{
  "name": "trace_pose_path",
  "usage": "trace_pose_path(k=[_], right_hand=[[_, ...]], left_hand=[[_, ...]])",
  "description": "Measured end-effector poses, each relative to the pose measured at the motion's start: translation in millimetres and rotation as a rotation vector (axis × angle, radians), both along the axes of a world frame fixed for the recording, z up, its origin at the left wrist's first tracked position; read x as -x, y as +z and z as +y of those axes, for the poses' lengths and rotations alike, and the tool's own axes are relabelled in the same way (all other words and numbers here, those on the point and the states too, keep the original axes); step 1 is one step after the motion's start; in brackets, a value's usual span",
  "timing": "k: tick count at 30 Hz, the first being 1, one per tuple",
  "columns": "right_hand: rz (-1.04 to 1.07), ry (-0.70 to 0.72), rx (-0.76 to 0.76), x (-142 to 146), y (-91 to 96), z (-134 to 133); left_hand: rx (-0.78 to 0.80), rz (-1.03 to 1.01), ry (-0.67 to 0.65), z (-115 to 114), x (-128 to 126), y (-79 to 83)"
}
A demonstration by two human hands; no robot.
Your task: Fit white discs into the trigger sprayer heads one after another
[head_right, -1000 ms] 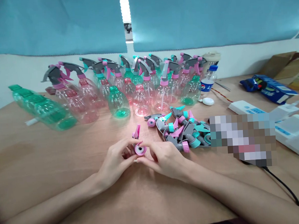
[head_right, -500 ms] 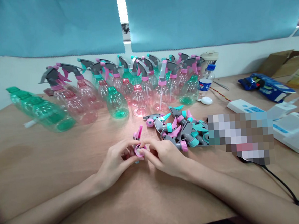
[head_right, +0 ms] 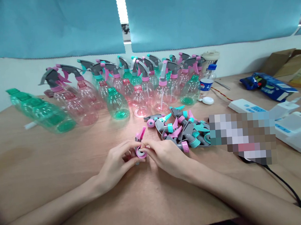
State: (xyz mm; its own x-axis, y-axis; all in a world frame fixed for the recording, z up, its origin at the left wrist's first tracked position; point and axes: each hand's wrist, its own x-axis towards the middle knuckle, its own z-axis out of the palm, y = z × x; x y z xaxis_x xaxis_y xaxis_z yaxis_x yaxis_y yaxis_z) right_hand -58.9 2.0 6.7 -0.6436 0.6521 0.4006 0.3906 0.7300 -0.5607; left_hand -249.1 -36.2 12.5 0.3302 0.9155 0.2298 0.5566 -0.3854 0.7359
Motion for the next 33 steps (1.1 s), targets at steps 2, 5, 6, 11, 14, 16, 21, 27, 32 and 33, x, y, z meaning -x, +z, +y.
trace_pose_path(k=[2,5,6,11,14,16,21,27,32,33], right_hand=[[-0.021,0.013,-0.03,0,0.7,1],[-0.033,0.017,-0.076,-1,1.8,2],[-0.031,0.014,-0.086,-1,1.9,2],[-0.015,0.015,-0.133,-3,-0.5,1],[-0.014,-0.003,-0.184,-3,-2.9,2],[-0.019,-0.011,-0.178,-3,-3.5,3],[-0.019,0.008,-0.076,-4,3.7,-1],[0.008,-0.061,-0.033,-9,11.4,-2],[-0.038,-0.104,-0.09,-12,5.6,4],[-0.064,-0.098,-0.118,-12,4.2,4]], left_hand=[[0.016,-0.004,-0.003,0,0,-0.5],[0.03,-0.017,-0.011,0,0,-0.9],[0.033,-0.02,-0.011,0,0,-1.1],[0.052,-0.03,0.0,-1,0,-2.8],[0.061,-0.051,0.019,-2,-1,-3.9],[0.064,-0.054,0.029,-2,-1,-3.9],[0.058,-0.049,0.05,-1,-2,-1.3],[0.062,-0.093,0.135,1,-2,2.1],[0.118,-0.209,0.281,4,-2,1.7],[0.123,-0.255,0.311,5,-2,1.4]])
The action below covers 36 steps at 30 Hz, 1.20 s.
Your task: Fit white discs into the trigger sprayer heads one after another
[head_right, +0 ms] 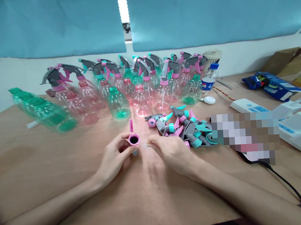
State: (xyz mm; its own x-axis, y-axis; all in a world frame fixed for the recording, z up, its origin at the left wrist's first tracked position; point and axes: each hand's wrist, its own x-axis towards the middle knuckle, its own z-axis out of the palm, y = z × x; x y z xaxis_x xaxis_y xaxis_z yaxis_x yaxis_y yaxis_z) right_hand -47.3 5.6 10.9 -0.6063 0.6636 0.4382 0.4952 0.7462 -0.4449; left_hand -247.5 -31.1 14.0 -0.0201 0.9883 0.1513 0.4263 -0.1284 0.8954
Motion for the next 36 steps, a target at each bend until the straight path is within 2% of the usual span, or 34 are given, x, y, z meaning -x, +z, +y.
trace_pose_path(k=[4,6,9,12,15,17,21,29,34,36], right_hand=[[-0.155,0.136,-0.064,4,-3.1,-5],[-0.167,0.233,-0.024,6,-2.2,-9],[-0.065,0.323,0.09,6,1.6,-14],[-0.064,0.298,0.191,4,8.6,-13],[-0.174,0.255,0.327,-2,20.8,-10],[-0.264,0.288,0.459,-9,30.3,-9],[-0.393,0.296,0.567,-19,39.0,-7],[-0.411,0.443,0.652,-16,28.1,-4],[-0.31,0.421,0.648,-14,30.2,-6],[-0.235,0.351,0.576,-10,29.4,-5]], left_hand=[[-0.02,-0.131,0.067,3,1,-0.8],[-0.029,-0.155,0.074,4,1,-1.1],[-0.022,-0.167,0.065,4,1,-1.8],[-0.016,-0.162,0.055,5,2,-2.7],[-0.01,-0.151,0.053,5,3,-3.7],[-0.007,-0.147,0.051,5,3,-4.5],[0.006,-0.134,0.049,5,3,-4.6],[0.019,-0.144,0.04,5,2,-3.5],[0.015,-0.141,0.024,4,1,-2.9],[0.015,-0.145,0.021,4,1,-2.1]])
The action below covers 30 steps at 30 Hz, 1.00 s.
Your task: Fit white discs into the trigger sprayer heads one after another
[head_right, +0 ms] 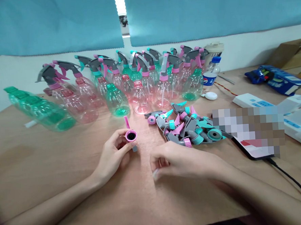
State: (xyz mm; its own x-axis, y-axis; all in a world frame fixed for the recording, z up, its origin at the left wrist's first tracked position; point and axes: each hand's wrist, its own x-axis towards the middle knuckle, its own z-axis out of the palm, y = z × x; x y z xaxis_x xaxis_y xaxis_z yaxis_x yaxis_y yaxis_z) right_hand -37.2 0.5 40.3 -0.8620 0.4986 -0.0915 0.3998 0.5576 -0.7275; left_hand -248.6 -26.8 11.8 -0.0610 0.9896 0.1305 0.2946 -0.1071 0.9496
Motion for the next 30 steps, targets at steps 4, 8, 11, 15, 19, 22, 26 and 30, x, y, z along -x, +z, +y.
trace_pose_path(k=[4,8,11,15,19,22,26,30], right_hand=[[0.13,-0.143,-0.224,6,-4.0,4],[0.077,-0.021,-0.138,2,-1.0,7],[0.03,-0.084,-0.115,-1,1.4,8],[-0.039,-0.233,-0.212,5,-7.0,6],[-0.055,-0.227,-0.205,14,-17.8,5],[-0.017,-0.201,-0.15,16,-19.1,5],[0.11,-0.224,0.019,14,-12.1,6],[0.308,-0.359,0.199,13,1.6,7]], left_hand=[[0.004,-0.001,0.0,0,-1,0.8],[-0.003,0.007,0.001,0,-1,1.5],[0.008,0.016,0.002,-1,-1,2.5],[0.009,0.001,-0.004,-2,-2,3.1],[0.001,0.003,-0.01,-1,-1,2.5],[-0.005,0.014,-0.018,-2,-1,1.6],[-0.012,0.055,-0.049,-3,0,0.0],[0.012,0.083,-0.191,-5,0,-0.5]])
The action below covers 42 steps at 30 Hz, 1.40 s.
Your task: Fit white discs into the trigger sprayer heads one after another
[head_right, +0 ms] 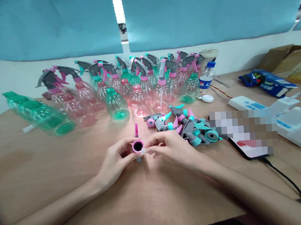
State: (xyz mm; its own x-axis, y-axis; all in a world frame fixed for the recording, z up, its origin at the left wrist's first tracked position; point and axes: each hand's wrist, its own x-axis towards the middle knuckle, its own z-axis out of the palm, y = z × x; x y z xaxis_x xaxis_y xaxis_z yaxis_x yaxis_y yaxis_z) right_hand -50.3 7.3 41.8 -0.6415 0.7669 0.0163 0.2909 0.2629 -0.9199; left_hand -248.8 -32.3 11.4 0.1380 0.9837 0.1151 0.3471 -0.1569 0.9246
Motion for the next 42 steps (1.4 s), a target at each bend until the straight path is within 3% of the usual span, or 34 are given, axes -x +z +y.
trace_pose_path(k=[4,11,21,28,42], right_hand=[[0.086,-0.073,0.002,0,7.4,0],[-0.044,-0.071,-0.298,3,1.3,-2],[0.022,-0.085,-0.404,4,-5.7,-1],[-0.128,0.04,-0.566,-4,3.3,3],[-0.435,0.223,-0.819,6,25.9,4]], left_hand=[[-0.016,0.063,-0.044,-2,-1,2.0],[-0.101,0.163,-0.144,-4,0,3.7],[-0.126,0.18,-0.113,-4,0,3.4],[-0.161,0.206,-0.11,-4,1,1.2],[-0.212,0.237,-0.124,-3,2,-2.8]])
